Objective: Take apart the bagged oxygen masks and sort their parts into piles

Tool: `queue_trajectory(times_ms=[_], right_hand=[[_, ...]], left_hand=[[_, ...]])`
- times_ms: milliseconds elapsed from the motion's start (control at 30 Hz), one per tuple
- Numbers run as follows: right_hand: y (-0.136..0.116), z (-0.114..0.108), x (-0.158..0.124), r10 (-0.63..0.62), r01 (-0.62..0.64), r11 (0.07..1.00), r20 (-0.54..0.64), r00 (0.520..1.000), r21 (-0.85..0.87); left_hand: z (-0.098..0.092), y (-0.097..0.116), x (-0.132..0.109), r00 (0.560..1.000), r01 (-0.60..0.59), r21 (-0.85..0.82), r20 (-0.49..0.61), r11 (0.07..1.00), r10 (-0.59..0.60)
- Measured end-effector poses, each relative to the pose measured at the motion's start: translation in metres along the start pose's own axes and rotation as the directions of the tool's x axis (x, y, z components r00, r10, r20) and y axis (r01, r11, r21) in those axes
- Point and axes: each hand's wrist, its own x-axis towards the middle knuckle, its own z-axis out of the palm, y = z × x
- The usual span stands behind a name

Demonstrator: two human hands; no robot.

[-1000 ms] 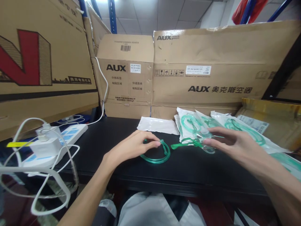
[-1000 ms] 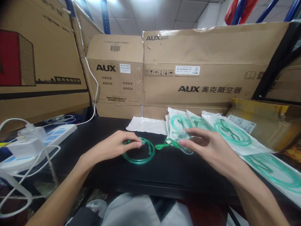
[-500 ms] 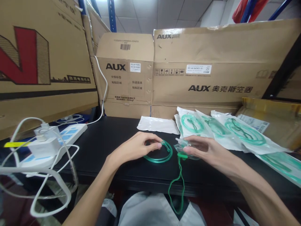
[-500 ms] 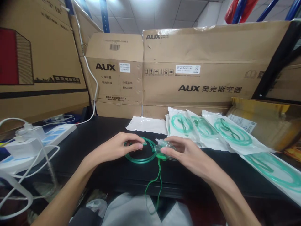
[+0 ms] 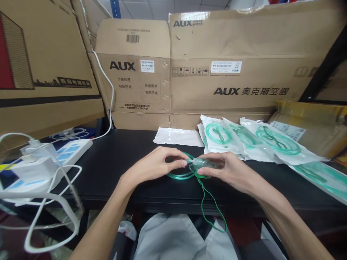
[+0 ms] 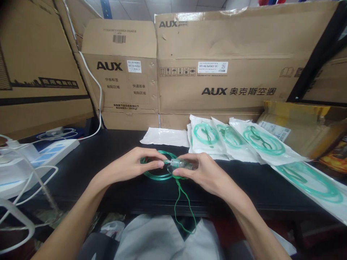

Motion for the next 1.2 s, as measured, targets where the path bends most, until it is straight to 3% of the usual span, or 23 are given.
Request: queue_trajectory(times_ms=[133, 300, 667, 800, 1000, 1200], right_hand=[[0.002, 0.0, -0.001, 0.005, -0.005, 0.997, -0.001, 1.0, -0.073], [-0.002, 0.001, -0.003, -0.09, 0.092, 0.994, 0.022, 0.996, -0.065], [-0.008, 0.003, 0.0, -0.118, 0.104, 0.987, -0.119, 0.986, -0.121], [-0.011, 0.003, -0.004, -0.167, 0.156, 0.983, -0.117, 0.979, -0.096], [-0.011, 0.004, -0.008, -0.076, 0.071, 0.995, -0.069, 0.995, -0.068], [-0.009, 0.006, -0.005, -0.098, 0.098, 0.988, -0.008, 0.995, 0.118]], left_hand=[[0.0, 0.0, -0.001, 1.0, -0.024, 0.02, 0.007, 1.0, 0.024], [-0.001, 0.003, -0.001, 1.0, 0.016, 0.002, -0.016, 1.0, -0.016], [0.007, 0.001, 0.004, 0.996, -0.005, 0.064, -0.085, 0.998, 0.01], [0.006, 0.002, 0.006, 0.99, -0.072, 0.096, -0.116, 0.993, 0.083], [0.007, 0.006, 0.006, 0.976, -0.118, 0.212, -0.156, 0.97, 0.152], [0.008, 0.008, 0.005, 0.964, -0.143, 0.285, -0.176, 0.948, 0.199]])
